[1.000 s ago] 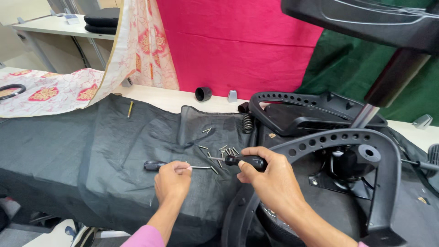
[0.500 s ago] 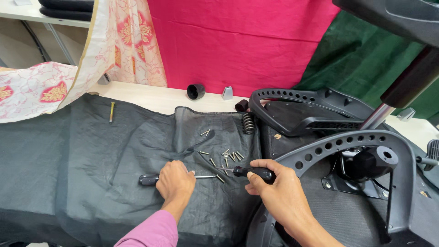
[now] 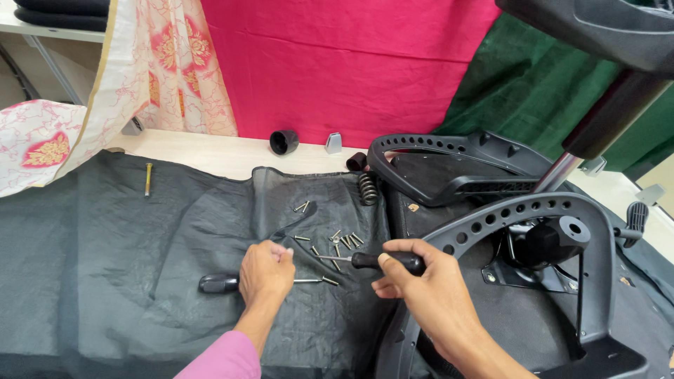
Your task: The person uses a screwdriver to fasten multiple screws into the base of an office chair. They repeatedly pick up screws from a black cloth and tighten them into the chair's plastic frame.
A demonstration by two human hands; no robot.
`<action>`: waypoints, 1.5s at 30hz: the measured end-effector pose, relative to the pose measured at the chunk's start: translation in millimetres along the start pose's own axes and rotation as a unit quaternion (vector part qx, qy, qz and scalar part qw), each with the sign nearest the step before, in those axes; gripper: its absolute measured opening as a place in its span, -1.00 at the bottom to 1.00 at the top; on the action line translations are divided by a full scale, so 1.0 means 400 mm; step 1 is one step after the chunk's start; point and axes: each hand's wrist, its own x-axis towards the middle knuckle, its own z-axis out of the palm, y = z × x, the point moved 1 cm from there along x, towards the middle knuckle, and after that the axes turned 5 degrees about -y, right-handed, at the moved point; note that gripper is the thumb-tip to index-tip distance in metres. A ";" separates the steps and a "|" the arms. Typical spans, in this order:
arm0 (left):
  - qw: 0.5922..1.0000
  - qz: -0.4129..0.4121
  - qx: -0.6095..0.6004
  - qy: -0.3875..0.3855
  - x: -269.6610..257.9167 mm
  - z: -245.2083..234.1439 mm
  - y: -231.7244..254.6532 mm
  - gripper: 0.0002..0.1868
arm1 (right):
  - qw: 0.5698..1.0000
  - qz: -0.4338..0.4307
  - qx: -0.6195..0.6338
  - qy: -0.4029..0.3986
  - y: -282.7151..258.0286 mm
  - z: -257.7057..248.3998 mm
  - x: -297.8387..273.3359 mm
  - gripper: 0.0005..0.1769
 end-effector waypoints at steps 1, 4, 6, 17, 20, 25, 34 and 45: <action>0.996 0.004 -0.090 -0.025 0.004 -0.002 0.006 -0.76 | 0.999 -0.008 0.026 0.018 -0.001 -0.009 0.002 -0.60; 0.783 -0.037 -0.570 -0.247 0.019 0.002 0.039 -0.75 | 0.994 -0.030 0.085 0.066 -0.012 -0.048 0.006 -0.59; 0.751 -0.046 -0.596 -0.279 0.022 0.005 0.073 -0.73 | 0.988 -0.042 0.111 0.096 -0.022 -0.088 0.007 -0.60; 0.720 0.034 -0.553 -0.418 -0.075 0.105 0.266 -0.71 | 0.977 -0.043 0.153 0.140 -0.033 -0.317 -0.027 -0.60; 0.731 0.035 -0.538 -0.419 -0.110 0.134 0.311 -0.73 | 0.975 -0.046 0.164 0.142 -0.026 -0.377 -0.038 -0.58; 0.744 0.046 -0.522 -0.414 -0.164 0.170 0.373 -0.75 | 0.974 -0.055 0.167 0.141 -0.018 -0.462 -0.046 -0.55; 0.753 0.082 -0.507 -0.410 -0.208 0.189 0.436 -0.77 | 0.975 -0.047 0.177 0.125 -0.011 -0.546 -0.050 -0.49; 0.765 0.086 -0.498 -0.399 -0.216 0.212 0.464 -0.79 | 0.981 0.010 0.154 0.117 -0.020 -0.593 -0.054 -0.40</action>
